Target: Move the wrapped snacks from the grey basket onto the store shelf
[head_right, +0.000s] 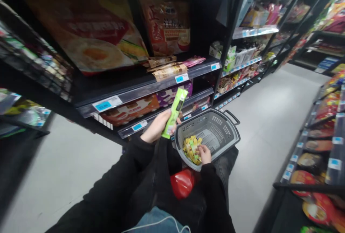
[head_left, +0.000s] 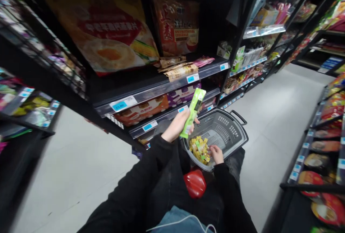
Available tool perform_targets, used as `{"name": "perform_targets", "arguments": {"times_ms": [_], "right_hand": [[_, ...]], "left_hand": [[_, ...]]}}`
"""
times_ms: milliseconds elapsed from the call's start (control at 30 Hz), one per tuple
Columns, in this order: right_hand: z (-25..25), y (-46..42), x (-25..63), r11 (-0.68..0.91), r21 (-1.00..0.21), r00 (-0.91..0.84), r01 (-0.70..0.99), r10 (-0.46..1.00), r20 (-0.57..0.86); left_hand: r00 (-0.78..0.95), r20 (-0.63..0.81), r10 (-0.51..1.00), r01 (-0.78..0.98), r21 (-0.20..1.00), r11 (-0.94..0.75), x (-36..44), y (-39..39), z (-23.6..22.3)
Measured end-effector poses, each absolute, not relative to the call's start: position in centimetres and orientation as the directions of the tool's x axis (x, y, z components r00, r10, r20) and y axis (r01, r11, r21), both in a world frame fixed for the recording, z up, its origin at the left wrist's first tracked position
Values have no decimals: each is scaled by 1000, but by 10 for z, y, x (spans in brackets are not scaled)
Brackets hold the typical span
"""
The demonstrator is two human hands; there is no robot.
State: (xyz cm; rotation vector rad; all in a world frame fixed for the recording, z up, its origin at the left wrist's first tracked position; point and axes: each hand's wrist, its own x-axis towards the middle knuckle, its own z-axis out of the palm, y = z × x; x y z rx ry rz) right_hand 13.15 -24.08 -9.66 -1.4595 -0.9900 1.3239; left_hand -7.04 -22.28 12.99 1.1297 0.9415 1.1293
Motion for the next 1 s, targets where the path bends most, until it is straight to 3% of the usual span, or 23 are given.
{"name": "perform_targets", "arguments": {"times_ms": [200, 400, 500, 733, 1000], "right_hand": [[-80, -235, 150, -208, -895, 124, -394, 953, -276], [-76, -239, 160, -148, -845, 177, -514, 946, -273], [-77, -237, 163, -103, -869, 229, -484, 944, -239], [-70, -237, 165, -91, -975, 312, -204, 938, -153], [-53, -241, 162, -110, -983, 341, -146, 927, -154]], "left_hand": [[383, -352, 854, -235, 857, 458, -12, -242, 18], [490, -457, 742, -123, 807, 578, 5, -246, -27], [556, -452, 698, -98, 797, 595, 10, -242, -30], [602, -497, 625, -26, 770, 637, 14, -243, -33], [599, -430, 675, 7, 846, 532, 12, -241, -31]]}}
